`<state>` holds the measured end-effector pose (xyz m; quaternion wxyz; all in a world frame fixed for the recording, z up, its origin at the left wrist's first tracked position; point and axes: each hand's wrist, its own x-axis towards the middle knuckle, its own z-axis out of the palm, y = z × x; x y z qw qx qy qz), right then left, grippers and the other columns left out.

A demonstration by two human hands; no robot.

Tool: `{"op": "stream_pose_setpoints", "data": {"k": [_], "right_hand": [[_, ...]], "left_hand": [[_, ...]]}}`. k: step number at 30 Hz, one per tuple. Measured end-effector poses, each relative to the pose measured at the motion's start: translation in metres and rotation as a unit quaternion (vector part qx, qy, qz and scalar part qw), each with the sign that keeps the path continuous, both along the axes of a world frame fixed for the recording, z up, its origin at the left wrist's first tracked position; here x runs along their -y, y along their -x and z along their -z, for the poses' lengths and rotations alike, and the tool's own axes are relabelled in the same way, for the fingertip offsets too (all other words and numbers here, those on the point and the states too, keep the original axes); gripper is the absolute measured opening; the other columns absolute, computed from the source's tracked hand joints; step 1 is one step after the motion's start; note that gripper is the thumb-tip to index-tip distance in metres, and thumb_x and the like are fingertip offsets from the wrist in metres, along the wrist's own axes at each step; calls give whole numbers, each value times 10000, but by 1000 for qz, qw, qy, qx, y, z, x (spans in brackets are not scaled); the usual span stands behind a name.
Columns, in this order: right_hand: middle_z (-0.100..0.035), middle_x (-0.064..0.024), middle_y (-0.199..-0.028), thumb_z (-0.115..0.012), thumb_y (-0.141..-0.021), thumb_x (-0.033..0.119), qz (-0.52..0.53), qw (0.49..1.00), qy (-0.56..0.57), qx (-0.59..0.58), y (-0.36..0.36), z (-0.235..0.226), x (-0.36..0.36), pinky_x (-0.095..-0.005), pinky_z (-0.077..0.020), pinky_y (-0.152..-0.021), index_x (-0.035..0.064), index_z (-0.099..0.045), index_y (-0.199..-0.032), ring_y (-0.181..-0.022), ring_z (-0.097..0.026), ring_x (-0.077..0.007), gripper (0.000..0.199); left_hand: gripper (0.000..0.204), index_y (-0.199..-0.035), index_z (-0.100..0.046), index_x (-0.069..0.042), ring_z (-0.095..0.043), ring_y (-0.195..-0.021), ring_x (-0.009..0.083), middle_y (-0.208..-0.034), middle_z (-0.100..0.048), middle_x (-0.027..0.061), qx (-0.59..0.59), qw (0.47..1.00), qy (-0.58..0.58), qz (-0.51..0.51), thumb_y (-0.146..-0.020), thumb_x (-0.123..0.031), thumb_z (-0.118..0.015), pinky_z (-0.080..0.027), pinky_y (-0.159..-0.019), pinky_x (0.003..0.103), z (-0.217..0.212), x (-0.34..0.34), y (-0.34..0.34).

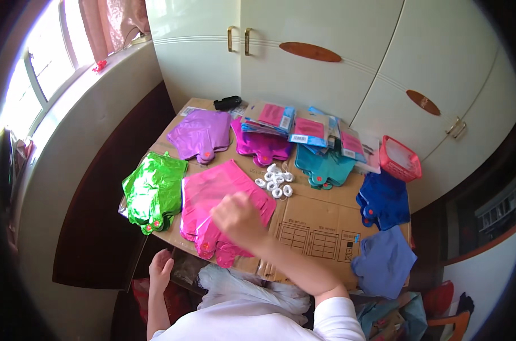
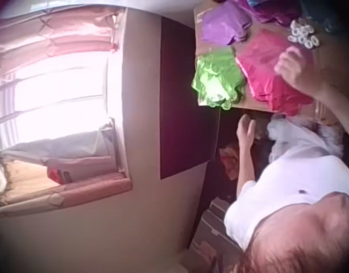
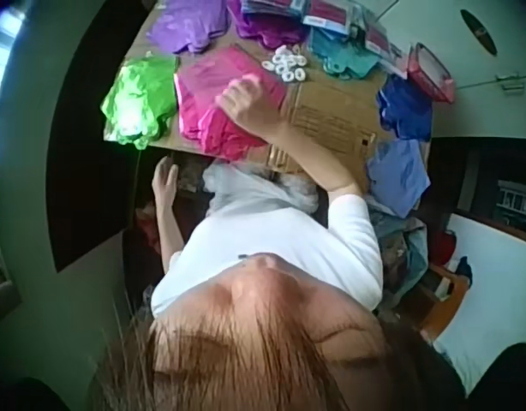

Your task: Folding and packaging colorful decorative items into plastic bags with card headers.

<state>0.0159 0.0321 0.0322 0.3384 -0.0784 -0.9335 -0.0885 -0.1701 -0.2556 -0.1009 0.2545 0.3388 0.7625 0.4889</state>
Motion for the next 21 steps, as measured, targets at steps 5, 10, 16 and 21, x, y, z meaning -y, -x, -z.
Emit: {"op": "stream_pose_setpoints", "data": {"k": [5, 10, 16, 21], "right_hand": [[-580, 13, -817, -613, -770, 161, -97, 992, 78, -7, -1, 11, 91, -369, -418, -848, 117, -609, -976, -830, -586, -151, 210], [-619, 7, -845, -681, -784, 175, -110, 963, 244, 9, -15, 26, 94, -358, -416, -830, 82, -570, -1122, -854, -612, -143, 367], [-383, -184, -1352, -823, -730, 322, -18, 841, 502, -201, -52, 33, 99, -394, -421, -956, 54, -373, -1354, -1201, -450, -303, 814], [-552, -124, -1192, -754, -829, 198, -182, 469, 839, -207, -52, 72, 113, -284, -522, -792, 52, -401, -1315, -1021, -577, -167, 619]], "left_hand": [[1081, -1497, -135, -68, -434, -1298, 292, -1452, -363, 180, 379, 841, -347, 167, -680, -70, -843, -461, -987, 443, -82, -58, -66], [277, -1169, -566, -14, -660, -949, 212, -1064, -653, 133, 412, 864, -291, -3, -895, -11, -611, -567, -782, 335, -62, -68, -83], [105, -974, -588, -72, -666, -840, 199, -989, -652, 114, 479, 771, -418, -32, -896, -5, -608, -594, -663, 317, -62, -77, -80], [129, -890, -569, -68, -647, -772, 176, -937, -645, 101, 463, 812, -355, -28, -849, 15, -660, -561, -606, 278, -70, -93, -97]]}}
